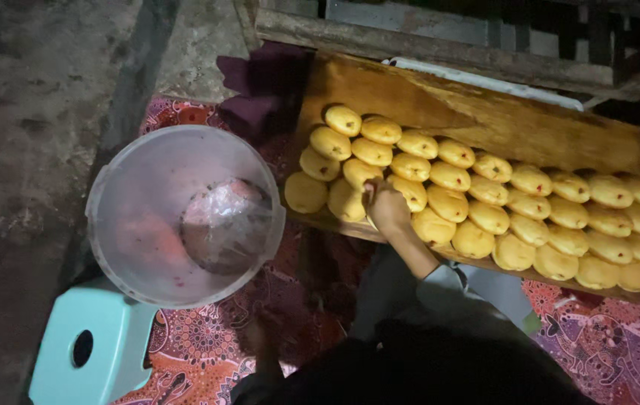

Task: The person fills rows of small pastries on a wooden board using two different piping bags. First, a brown filling is applied to each pastry, followed by a red filling. The person works systematically across the board, handling each pastry individually.

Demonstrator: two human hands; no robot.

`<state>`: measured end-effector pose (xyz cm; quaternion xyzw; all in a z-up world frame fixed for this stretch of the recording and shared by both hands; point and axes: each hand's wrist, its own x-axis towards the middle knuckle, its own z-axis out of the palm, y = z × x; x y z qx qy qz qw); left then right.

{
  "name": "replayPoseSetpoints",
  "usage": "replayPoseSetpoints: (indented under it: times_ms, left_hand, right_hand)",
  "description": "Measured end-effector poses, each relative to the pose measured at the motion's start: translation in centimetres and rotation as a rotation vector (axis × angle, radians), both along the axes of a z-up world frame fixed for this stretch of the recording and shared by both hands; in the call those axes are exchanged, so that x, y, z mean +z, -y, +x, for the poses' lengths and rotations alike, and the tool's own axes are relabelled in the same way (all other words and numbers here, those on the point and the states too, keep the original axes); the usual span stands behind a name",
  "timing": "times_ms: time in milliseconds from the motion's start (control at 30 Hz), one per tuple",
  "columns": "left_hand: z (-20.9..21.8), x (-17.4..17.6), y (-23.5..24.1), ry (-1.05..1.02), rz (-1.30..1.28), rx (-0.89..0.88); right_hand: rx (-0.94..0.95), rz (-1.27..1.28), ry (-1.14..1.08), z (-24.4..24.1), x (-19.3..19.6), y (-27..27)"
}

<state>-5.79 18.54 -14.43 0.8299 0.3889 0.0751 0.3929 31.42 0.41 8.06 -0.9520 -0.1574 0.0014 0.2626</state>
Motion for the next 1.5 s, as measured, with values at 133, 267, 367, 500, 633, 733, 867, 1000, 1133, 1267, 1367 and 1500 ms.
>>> replayPoseSetpoints:
  times_ms: [133, 267, 367, 500, 633, 733, 867, 1000, 1133, 1267, 1367, 1500]
  left_hand:
    - [0.7, 1.4, -0.2, -0.219, 0.277, -0.032]
    - [0.8, 2.6, -0.4, 0.03, 0.246, -0.038]
    - [0.2, 2.2, -0.4, -0.113, 0.155, -0.039]
    - [0.2, 0.8, 0.1, 0.071, 0.227, -0.094]
    - [0.0, 0.2, 1.8, 0.025, 0.111, -0.089]
    - [1.6, 0.7, 3.2, 0.041, 0.021, -0.103]
    - [6.1, 3.2, 6.5, 0.139, -0.161, -0.161]
    - [11.9, 7.1, 9.6, 0.291, -0.373, -0.298]
    - [16.6, 12.4, 13.1, 0.408, -0.556, -0.469]
    - [19.2, 17.6, 15.8, 0.35, -0.681, -0.592]
    - [20.4, 20.1, 16.3, 0.259, -0.801, -0.626]
    - [22.8, 21.6, 14.6, 0.354, -1.469, -0.505]
  right_hand:
    - [-0.043, -0.088, -0.087, -0.3, 1.7, -0.8]
    - [-0.06, -0.179, -0.104, -0.4, 2.5, -0.8]
    - [-0.068, -0.149, -0.024, -0.6, 2.1, -0.2]
    - [-0.018, -0.05, -0.005, 0.5, 0.7, 2.1]
    - [-0.037, 0.651, -0.428, 0.6, -0.6, 6.3]
    - [-0.077, 1.301, -1.212, 0.2, -0.1, 9.6]
    - [0.16, 1.712, -1.508, -0.7, 1.4, 11.8]
    - [0.167, 1.741, -1.446, -1.2, 2.4, 11.2]
    - [0.184, 1.871, -1.286, -1.2, 3.3, 10.1]
    - [0.174, 1.945, -1.056, -0.6, 5.0, 9.1]
    - [0.07, 1.971, -1.054, -0.7, 6.7, 9.8]
    - [0.091, 1.745, -1.22, -2.5, 7.3, 10.9]
